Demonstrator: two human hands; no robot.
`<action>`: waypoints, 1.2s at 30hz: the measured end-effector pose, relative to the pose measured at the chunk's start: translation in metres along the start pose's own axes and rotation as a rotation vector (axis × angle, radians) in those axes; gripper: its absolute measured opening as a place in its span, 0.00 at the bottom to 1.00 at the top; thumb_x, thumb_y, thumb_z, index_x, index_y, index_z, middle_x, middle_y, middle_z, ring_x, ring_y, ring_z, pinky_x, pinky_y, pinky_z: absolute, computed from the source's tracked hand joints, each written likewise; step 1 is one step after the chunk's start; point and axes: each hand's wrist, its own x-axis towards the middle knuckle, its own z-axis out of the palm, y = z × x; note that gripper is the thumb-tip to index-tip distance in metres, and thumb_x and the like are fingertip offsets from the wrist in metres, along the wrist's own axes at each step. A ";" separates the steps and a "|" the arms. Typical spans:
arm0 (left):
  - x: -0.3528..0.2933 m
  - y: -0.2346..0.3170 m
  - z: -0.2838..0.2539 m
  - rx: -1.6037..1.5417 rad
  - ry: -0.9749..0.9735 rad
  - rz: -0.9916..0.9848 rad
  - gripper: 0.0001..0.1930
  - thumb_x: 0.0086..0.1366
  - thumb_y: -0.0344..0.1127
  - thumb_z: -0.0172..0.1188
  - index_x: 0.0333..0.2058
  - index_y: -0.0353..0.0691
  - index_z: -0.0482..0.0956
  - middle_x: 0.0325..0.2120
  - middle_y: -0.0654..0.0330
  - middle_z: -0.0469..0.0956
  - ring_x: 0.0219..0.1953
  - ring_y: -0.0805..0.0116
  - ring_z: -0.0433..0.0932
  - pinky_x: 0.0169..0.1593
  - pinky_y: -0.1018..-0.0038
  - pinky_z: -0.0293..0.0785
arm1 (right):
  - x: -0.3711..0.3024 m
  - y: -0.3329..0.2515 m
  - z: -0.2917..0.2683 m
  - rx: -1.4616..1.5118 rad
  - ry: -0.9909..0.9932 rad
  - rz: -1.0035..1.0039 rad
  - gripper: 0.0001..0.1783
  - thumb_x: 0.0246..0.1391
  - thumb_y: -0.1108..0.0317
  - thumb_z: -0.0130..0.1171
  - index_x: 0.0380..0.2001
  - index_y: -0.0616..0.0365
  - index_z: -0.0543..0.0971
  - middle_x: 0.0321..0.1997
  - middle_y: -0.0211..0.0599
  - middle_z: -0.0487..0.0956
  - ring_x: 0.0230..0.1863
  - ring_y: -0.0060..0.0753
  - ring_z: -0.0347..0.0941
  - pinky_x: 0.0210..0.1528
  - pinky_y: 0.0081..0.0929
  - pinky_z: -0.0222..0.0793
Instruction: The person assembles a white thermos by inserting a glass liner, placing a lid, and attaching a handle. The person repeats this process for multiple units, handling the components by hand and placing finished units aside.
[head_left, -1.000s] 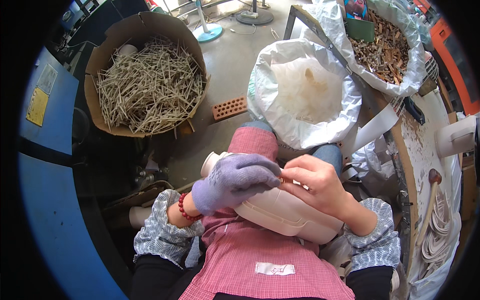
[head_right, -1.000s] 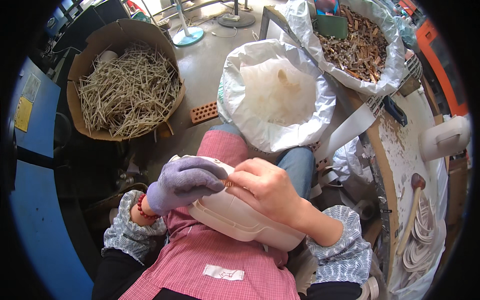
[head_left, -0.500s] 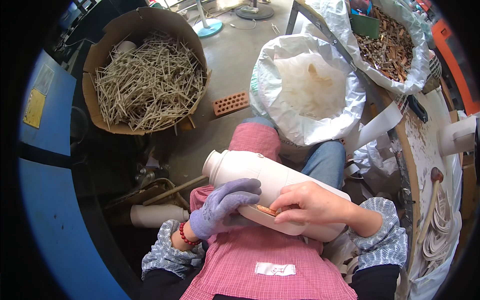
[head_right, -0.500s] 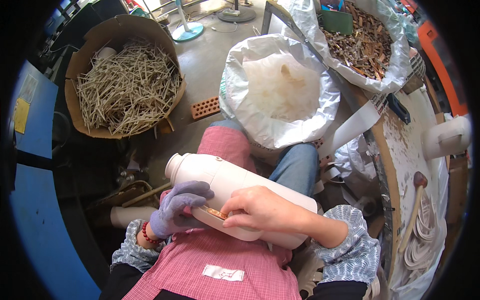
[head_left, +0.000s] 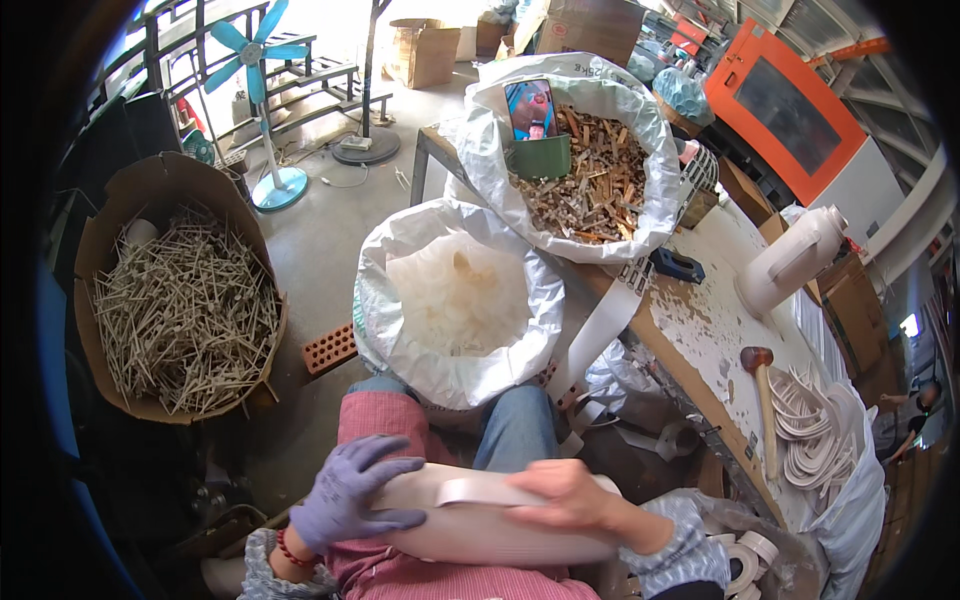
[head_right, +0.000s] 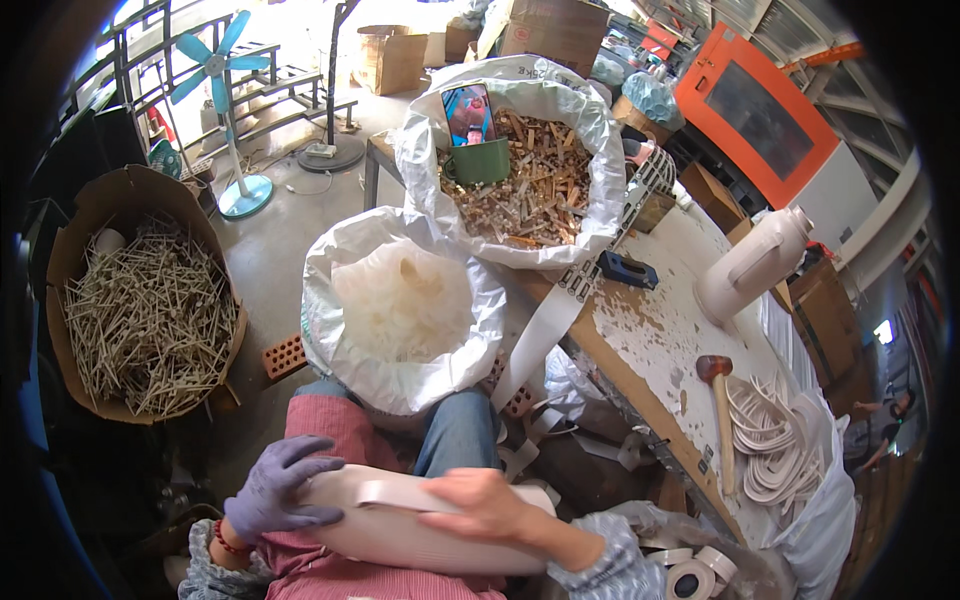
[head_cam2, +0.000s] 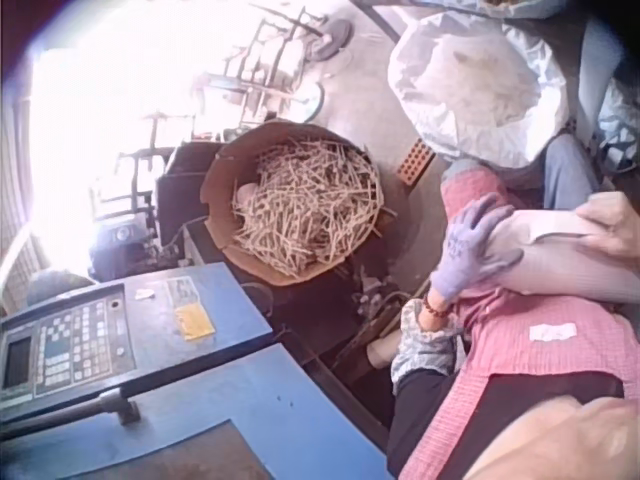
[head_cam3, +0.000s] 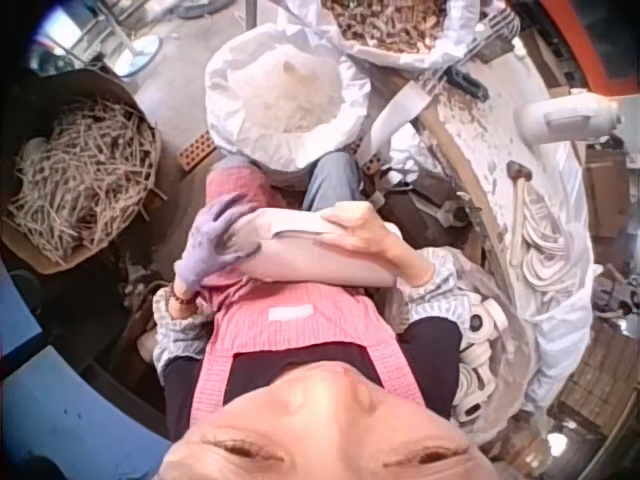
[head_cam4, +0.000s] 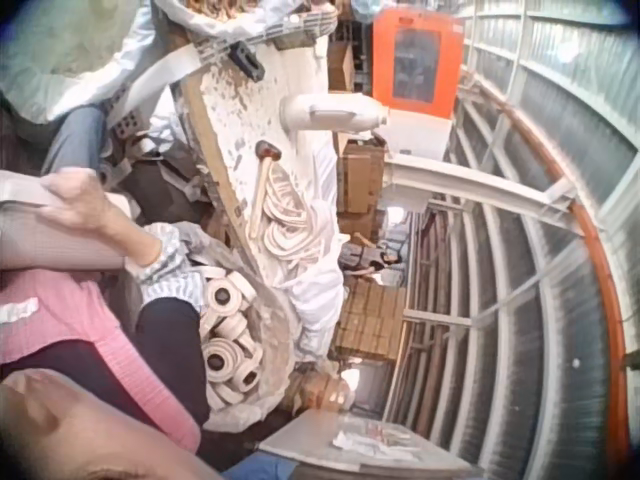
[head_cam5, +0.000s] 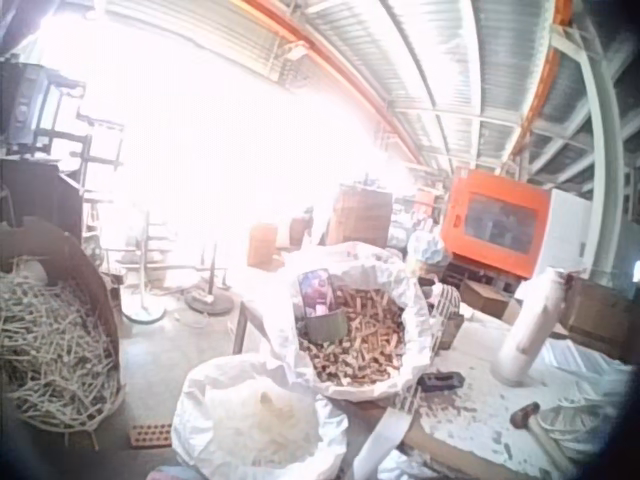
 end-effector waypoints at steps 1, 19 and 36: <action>-0.007 -0.006 -0.003 -0.208 -0.056 -0.100 0.31 0.47 0.47 0.73 0.52 0.47 0.77 0.53 0.50 0.71 0.52 0.49 0.73 0.57 0.59 0.68 | -0.016 0.004 -0.011 0.086 0.021 0.130 0.19 0.50 0.59 0.65 0.41 0.59 0.80 0.31 0.43 0.80 0.32 0.42 0.78 0.36 0.33 0.74; 0.052 -0.069 0.151 -0.801 -0.115 -0.426 0.19 0.69 0.45 0.51 0.50 0.36 0.74 0.46 0.52 0.76 0.49 0.64 0.75 0.54 0.71 0.69 | -0.410 0.047 0.037 -0.869 0.372 1.574 0.35 0.45 0.62 0.66 0.57 0.58 0.68 0.58 0.52 0.69 0.57 0.60 0.65 0.60 0.48 0.60; 0.051 -0.078 0.115 -0.844 0.265 -0.600 0.17 0.70 0.41 0.41 0.38 0.35 0.74 0.32 0.53 0.78 0.34 0.65 0.76 0.38 0.71 0.73 | -0.556 0.043 -0.012 -1.135 0.978 1.214 0.15 0.59 0.71 0.51 0.47 0.66 0.75 0.48 0.54 0.77 0.47 0.53 0.74 0.52 0.35 0.68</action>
